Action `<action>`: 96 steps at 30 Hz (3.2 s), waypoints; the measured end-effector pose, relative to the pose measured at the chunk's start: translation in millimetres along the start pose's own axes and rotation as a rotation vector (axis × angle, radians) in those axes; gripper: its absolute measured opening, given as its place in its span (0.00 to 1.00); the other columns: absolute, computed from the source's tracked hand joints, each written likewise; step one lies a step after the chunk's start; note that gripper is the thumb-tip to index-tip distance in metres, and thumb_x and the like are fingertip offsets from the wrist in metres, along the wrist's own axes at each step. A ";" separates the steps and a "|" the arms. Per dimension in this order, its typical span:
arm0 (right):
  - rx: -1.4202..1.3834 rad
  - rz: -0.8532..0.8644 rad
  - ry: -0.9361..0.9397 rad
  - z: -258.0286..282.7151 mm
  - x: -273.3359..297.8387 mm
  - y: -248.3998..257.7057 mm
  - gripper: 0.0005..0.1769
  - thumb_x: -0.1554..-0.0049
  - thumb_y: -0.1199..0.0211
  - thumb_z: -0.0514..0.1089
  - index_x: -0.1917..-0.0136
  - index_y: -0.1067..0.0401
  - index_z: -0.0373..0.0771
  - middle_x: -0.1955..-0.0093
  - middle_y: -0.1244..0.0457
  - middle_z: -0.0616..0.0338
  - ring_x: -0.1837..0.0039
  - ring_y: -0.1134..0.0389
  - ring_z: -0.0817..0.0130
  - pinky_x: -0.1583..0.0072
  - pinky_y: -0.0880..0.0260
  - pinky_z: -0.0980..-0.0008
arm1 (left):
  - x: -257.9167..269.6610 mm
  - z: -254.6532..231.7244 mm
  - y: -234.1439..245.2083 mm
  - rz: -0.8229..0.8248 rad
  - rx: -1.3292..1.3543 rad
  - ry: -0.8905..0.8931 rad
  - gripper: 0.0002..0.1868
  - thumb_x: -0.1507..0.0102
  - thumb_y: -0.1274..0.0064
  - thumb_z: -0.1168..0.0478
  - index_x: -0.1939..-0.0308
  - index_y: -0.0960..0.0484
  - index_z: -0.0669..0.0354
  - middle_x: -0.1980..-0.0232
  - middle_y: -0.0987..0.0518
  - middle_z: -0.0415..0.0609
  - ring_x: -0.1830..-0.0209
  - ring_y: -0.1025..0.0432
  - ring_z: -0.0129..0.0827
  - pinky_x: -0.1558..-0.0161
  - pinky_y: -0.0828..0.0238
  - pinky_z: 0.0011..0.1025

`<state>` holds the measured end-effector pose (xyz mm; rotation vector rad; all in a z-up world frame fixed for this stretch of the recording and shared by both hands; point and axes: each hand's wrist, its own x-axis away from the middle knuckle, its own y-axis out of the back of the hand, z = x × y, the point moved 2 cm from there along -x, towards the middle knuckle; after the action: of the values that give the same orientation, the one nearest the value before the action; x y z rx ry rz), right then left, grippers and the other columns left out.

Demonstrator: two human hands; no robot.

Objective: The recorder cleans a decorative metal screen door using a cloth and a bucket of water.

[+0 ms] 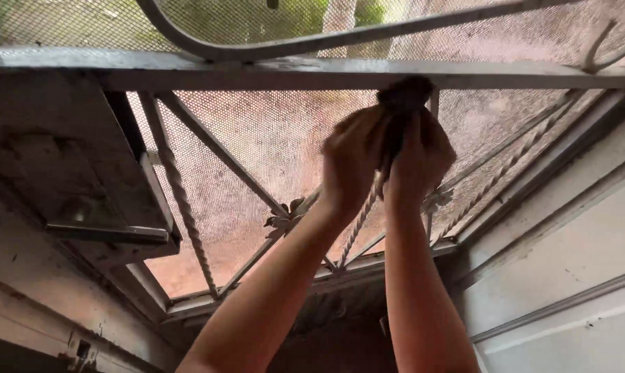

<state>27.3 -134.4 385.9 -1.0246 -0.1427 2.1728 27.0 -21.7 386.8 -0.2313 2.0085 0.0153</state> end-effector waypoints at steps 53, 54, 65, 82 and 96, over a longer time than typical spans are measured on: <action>-0.064 0.270 -0.204 -124.3 113.1 34.2 0.06 0.39 0.33 0.38 0.50 0.22 0.33 0.56 0.30 0.63 0.57 0.34 0.80 0.56 0.33 0.78 | 76.4 29.9 57.0 0.299 -0.685 -0.072 0.04 0.42 0.43 0.70 0.66 0.21 0.68 0.68 0.18 0.58 0.67 0.20 0.43 0.69 0.21 0.35; -0.130 0.311 -0.264 -137.0 124.5 35.1 0.05 0.38 0.34 0.37 0.51 0.23 0.33 0.57 0.31 0.64 0.57 0.35 0.81 0.56 0.34 0.77 | 80.4 29.2 67.1 0.324 -0.722 -0.067 0.05 0.45 0.42 0.70 0.67 0.21 0.68 0.69 0.19 0.59 0.67 0.20 0.44 0.68 0.21 0.35; 0.179 0.583 -0.293 -46.9 131.1 35.1 0.08 0.40 0.37 0.37 0.49 0.21 0.31 0.63 0.30 0.61 0.63 0.33 0.78 0.61 0.33 0.77 | 103.3 -2.3 124.2 0.373 -0.615 -0.010 0.06 0.46 0.44 0.72 0.65 0.22 0.68 0.67 0.19 0.57 0.65 0.21 0.45 0.63 0.22 0.35; 0.208 0.660 0.505 87.5 128.1 -164.3 0.04 0.43 0.33 0.34 0.53 0.22 0.33 0.55 0.29 0.50 0.59 0.27 0.62 0.58 0.28 0.69 | -1.6 -13.3 198.6 -0.507 -0.653 -0.066 0.11 0.30 0.46 0.69 0.44 0.19 0.64 0.48 0.17 0.57 0.49 0.21 0.47 0.46 0.24 0.36; 0.271 0.850 0.456 36.2 131.1 -105.0 0.07 0.38 0.36 0.38 0.47 0.20 0.39 0.67 0.34 0.60 0.67 0.35 0.73 0.66 0.39 0.71 | 69.6 30.2 167.7 -0.387 -0.631 0.275 0.05 0.35 0.43 0.67 0.58 0.14 0.64 0.71 0.17 0.53 0.75 0.23 0.37 0.72 0.29 0.34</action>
<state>4.8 34.9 367.7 -1.5620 0.9260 2.4753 -3.6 135.3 295.9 -1.0691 2.1455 0.3928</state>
